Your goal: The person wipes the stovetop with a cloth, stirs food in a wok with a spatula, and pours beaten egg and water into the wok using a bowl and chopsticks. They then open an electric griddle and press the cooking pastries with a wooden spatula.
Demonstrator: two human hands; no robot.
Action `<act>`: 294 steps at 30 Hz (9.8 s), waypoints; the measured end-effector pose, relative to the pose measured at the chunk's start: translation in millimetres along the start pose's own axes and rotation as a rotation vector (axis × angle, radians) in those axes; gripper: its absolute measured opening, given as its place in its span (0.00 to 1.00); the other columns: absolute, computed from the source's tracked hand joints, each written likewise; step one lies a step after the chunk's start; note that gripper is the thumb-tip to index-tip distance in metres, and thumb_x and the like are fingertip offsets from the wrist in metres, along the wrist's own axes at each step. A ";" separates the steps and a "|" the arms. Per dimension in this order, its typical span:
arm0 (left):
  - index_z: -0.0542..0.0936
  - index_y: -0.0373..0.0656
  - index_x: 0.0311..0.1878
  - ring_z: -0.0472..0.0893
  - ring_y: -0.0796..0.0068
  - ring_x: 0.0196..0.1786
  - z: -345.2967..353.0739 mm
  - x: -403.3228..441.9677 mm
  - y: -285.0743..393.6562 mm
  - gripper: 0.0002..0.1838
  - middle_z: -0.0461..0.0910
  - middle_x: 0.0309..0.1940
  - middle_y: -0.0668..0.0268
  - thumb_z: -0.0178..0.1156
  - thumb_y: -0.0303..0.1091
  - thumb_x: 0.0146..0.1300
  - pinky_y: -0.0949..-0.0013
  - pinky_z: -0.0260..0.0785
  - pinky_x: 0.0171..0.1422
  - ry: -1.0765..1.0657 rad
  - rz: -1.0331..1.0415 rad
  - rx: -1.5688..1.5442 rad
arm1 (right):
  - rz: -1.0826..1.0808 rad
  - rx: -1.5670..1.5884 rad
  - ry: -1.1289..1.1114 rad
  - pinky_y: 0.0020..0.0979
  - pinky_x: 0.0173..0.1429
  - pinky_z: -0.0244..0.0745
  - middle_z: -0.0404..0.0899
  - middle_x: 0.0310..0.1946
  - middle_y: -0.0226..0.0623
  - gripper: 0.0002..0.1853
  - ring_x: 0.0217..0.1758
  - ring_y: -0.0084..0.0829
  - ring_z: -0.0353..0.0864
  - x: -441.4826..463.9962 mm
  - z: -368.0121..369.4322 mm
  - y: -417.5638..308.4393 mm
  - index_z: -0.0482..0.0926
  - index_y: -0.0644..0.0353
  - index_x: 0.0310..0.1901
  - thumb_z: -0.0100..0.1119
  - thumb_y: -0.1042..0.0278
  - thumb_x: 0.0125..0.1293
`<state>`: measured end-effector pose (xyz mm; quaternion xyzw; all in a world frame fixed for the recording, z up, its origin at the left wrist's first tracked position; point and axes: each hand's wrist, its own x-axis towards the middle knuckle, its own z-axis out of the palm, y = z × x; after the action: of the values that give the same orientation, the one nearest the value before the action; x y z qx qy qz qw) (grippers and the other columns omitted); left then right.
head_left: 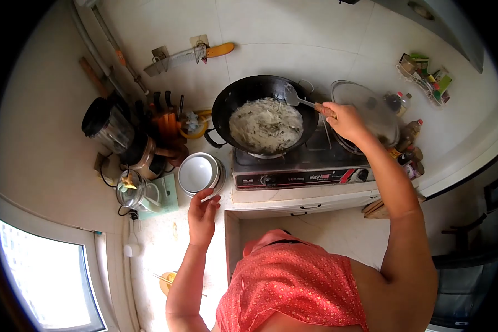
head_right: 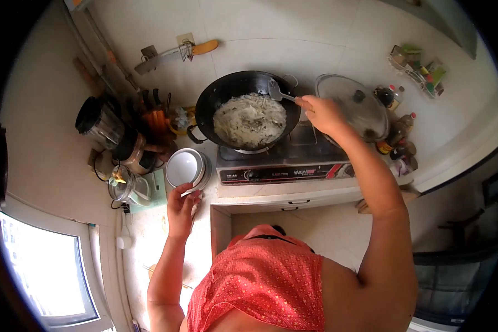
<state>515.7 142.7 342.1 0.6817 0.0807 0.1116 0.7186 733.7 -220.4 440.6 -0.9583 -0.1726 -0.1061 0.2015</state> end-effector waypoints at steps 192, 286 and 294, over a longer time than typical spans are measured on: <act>0.75 0.41 0.42 0.65 0.55 0.65 -66.7 -137.0 -30.1 0.15 0.67 0.61 0.53 0.46 0.43 0.69 0.53 0.58 0.69 0.320 -0.111 -1.486 | -1.224 0.648 -0.430 0.39 0.61 0.68 0.61 0.60 0.48 0.30 0.60 0.46 0.67 -165.6 170.3 -299.5 0.71 0.43 0.59 0.64 0.63 0.51; 0.74 0.36 0.46 0.79 0.71 0.34 162.3 215.9 101.5 0.21 0.77 0.35 0.61 0.53 0.45 0.59 0.67 0.74 0.37 -0.028 -0.261 0.110 | 0.040 1.494 -0.032 0.26 0.46 0.78 0.79 0.38 0.39 0.09 0.43 0.27 0.80 88.8 -0.4 27.2 0.78 0.66 0.43 0.53 0.72 0.65; 0.71 0.30 0.42 0.77 0.69 0.28 184.5 239.3 101.2 0.20 0.74 0.30 0.58 0.57 0.40 0.58 0.67 0.77 0.31 0.061 -0.221 0.039 | 0.018 1.425 -0.073 0.25 0.46 0.79 0.79 0.40 0.39 0.08 0.43 0.27 0.80 107.3 -1.9 36.9 0.78 0.67 0.42 0.53 0.73 0.65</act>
<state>790.2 34.6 462.3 0.6787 0.1792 0.0508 0.7104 845.7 -222.1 458.7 -0.5977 -0.1988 0.0665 0.7738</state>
